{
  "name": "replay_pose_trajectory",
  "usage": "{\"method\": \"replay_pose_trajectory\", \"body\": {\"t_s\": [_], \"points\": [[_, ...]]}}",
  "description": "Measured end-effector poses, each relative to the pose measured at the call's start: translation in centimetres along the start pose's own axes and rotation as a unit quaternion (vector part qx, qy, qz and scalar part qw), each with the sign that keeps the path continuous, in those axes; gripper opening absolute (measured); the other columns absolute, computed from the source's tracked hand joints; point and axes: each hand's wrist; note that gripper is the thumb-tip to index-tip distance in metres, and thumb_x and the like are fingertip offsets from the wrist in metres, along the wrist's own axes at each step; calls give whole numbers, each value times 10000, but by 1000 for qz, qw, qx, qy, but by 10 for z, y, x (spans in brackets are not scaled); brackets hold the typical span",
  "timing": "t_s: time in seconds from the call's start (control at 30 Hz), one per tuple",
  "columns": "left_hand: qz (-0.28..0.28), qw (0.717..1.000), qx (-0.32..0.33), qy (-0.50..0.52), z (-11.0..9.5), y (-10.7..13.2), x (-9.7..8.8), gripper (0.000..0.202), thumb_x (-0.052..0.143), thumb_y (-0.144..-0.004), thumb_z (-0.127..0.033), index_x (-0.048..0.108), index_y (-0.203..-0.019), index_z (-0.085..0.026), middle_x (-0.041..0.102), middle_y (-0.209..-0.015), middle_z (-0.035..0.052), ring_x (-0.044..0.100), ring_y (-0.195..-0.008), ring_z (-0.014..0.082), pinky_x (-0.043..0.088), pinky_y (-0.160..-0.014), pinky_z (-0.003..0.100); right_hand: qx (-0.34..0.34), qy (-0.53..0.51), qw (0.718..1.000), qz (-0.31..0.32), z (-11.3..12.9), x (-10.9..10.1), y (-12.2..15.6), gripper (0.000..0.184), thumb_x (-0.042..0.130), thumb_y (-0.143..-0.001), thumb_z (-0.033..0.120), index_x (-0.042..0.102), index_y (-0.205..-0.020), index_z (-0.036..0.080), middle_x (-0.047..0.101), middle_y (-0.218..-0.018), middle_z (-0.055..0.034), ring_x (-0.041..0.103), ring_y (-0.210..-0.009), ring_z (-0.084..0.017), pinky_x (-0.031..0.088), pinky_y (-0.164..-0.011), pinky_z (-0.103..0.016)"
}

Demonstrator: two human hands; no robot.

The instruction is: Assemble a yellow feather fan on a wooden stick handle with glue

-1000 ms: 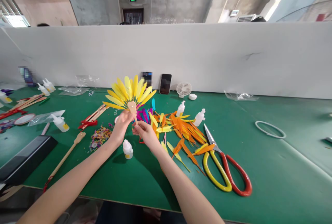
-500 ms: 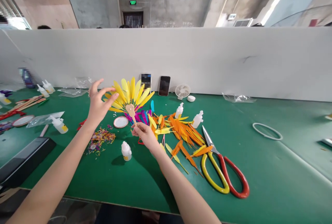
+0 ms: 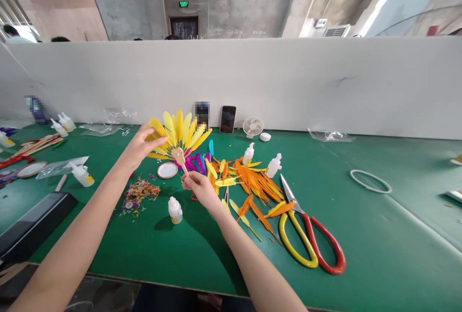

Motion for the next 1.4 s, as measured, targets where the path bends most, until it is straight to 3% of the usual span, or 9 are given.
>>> {"method": "replay_pose_trajectory", "body": {"t_s": [0.4,0.73,0.83,0.9,1.0,1.1,1.23,1.3,1.4], "points": [[89,987,-82,101,-13,2,-6,203,614,-612,-244,620,-801,-171,551,-1044,51,514,-976,201,355,-914,380,1,2,1000,9,-4,-1,-2,290,643,-586,451,582,-695,189,571,-608,7,566,-623,-130,471,-714,-311],[153,978,-98,105,-17,-3,-13,126,592,-632,-239,639,-738,-192,606,-922,37,545,-904,174,403,-839,350,6,9,1000,9,-6,-1,-3,263,625,-603,429,576,-704,191,563,-612,19,555,-630,-118,467,-714,-298],[121,987,-66,79,-16,-5,-12,148,599,-648,-267,634,-768,-190,609,-939,43,550,-903,181,410,-830,349,6,11,1000,8,-4,-1,-2,277,615,-607,442,570,-713,190,563,-618,16,559,-632,-121,466,-710,-299],[67,996,-35,52,-13,-5,-11,175,589,-672,-283,611,-817,-187,611,-923,43,551,-900,184,412,-832,353,5,16,1000,10,-3,-1,-2,285,606,-617,451,566,-724,190,564,-619,11,562,-626,-126,464,-704,-303],[-94,994,40,-25,-10,-3,-8,228,597,-678,-265,566,-890,-188,592,-957,54,520,-966,191,375,-895,373,1,26,1000,13,-2,-2,-1,300,597,-628,464,563,-738,186,564,-616,4,562,-612,-131,463,-691,-310],[-220,955,154,-129,-11,5,-5,209,547,-728,-232,558,-935,-210,562,-1031,61,470,-1050,188,310,-965,397,3,26,1000,10,-4,-2,-2,316,600,-623,479,561,-738,187,561,-617,2,563,-613,-134,463,-687,-314],[-133,919,271,-255,-11,13,2,142,498,-754,-180,605,-814,-252,556,-1074,18,433,-1127,197,195,-1031,460,0,18,1000,13,-5,-2,-2,339,607,-610,503,558,-734,191,562,-625,-2,568,-627,-138,464,-690,-317],[-110,912,277,-282,-9,13,4,150,497,-754,-174,613,-803,-255,539,-1124,14,407,-1162,214,163,-1037,494,-4,14,1000,16,-4,-2,-2,349,604,-611,515,558,-737,193,563,-627,-1,572,-631,-139,467,-689,-317],[-142,923,244,-263,-17,12,5,183,487,-772,-201,615,-892,-256,510,-1182,41,380,-1189,235,163,-1033,516,-4,15,1000,15,-3,-2,-2,368,599,-607,533,556,-745,194,570,-631,0,579,-626,-135,472,-686,-314]]}}
Point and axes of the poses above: each hand's wrist, its own y-axis away from the middle knuckle, its own x-axis out of the palm, z = x × y
